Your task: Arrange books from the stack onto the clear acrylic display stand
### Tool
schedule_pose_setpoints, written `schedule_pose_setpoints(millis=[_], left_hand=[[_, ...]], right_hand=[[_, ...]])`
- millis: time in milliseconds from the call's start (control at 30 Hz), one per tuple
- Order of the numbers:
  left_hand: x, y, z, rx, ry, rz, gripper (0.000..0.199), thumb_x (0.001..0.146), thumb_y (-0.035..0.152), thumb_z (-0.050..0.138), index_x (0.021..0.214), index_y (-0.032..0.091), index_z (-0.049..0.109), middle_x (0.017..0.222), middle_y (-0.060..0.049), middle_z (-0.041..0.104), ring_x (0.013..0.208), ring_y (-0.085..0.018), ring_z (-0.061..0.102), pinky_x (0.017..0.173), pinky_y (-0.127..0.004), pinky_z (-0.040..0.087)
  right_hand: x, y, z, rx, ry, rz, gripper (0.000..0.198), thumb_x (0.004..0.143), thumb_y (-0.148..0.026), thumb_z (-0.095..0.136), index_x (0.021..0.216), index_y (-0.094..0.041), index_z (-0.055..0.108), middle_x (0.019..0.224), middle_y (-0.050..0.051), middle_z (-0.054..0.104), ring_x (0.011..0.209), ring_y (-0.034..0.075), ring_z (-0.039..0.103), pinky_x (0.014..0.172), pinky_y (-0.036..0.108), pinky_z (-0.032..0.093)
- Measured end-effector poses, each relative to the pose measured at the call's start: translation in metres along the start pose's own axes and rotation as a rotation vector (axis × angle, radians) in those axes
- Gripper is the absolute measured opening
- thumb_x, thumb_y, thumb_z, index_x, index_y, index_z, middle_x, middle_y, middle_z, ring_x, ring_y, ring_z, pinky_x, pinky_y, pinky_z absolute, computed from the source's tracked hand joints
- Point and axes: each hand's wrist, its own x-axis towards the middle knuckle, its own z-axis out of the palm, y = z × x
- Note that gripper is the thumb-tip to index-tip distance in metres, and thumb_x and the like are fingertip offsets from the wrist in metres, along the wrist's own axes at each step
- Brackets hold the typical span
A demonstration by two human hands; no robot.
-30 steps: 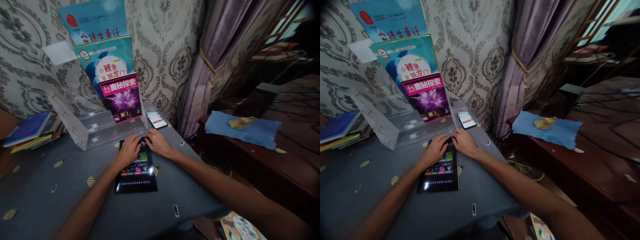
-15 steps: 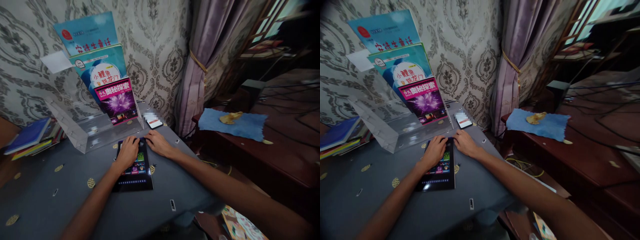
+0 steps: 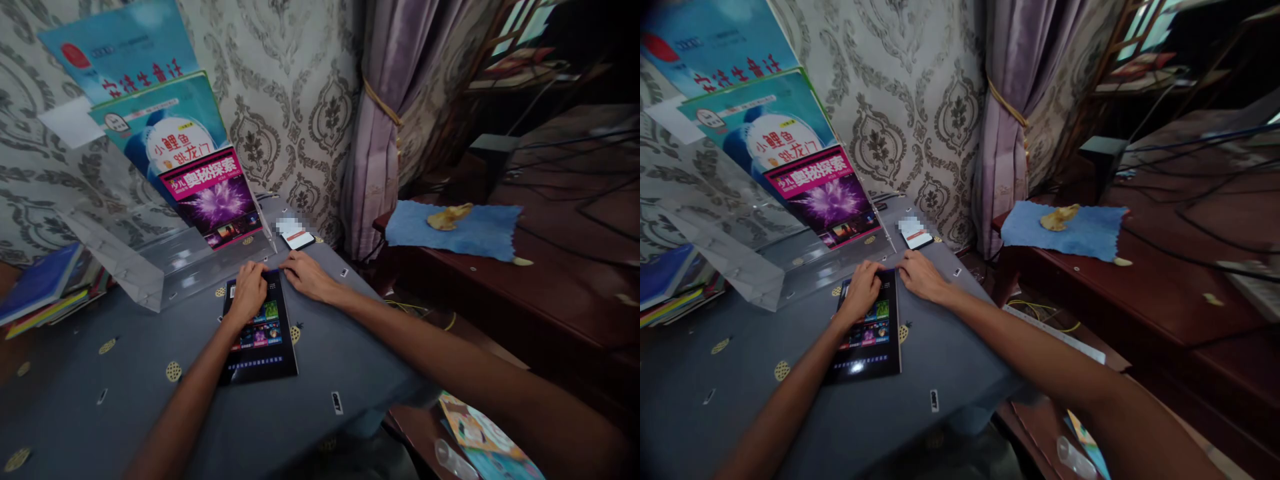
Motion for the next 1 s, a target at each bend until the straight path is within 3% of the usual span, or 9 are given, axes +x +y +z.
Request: schedule_pose_setpoints(millis=[600, 1000], left_hand=[[-0.0001, -0.0019, -0.0047, -0.389, 0.036, -0.169, 0.021, 0.082, 0.011, 0.043, 0.094, 0.022, 0.057, 0.091, -0.001, 0.062, 0.090, -0.020, 0.057, 0.086, -0.035, 0.045], [0.0010, -0.0001, -0.0086, -0.452, 0.047, -0.166, 0.022, 0.080, 0.011, 0.045, 0.093, 0.021, 0.060, 0.090, -0.001, 0.065, 0.092, -0.020, 0.061, 0.089, -0.036, 0.047]], right_hand=[[0.0029, 0.0053, -0.0019, 0.144, 0.016, 0.029, 0.027, 0.092, -0.009, 0.053, 0.108, -0.014, 0.074, 0.097, 0.008, 0.063, 0.095, 0.020, 0.056, 0.084, 0.032, 0.043], [0.0027, 0.0041, -0.0019, 0.263, 0.026, 0.019, 0.027, 0.091, -0.008, 0.054, 0.108, -0.014, 0.074, 0.099, 0.008, 0.065, 0.090, 0.018, 0.058, 0.082, 0.031, 0.045]])
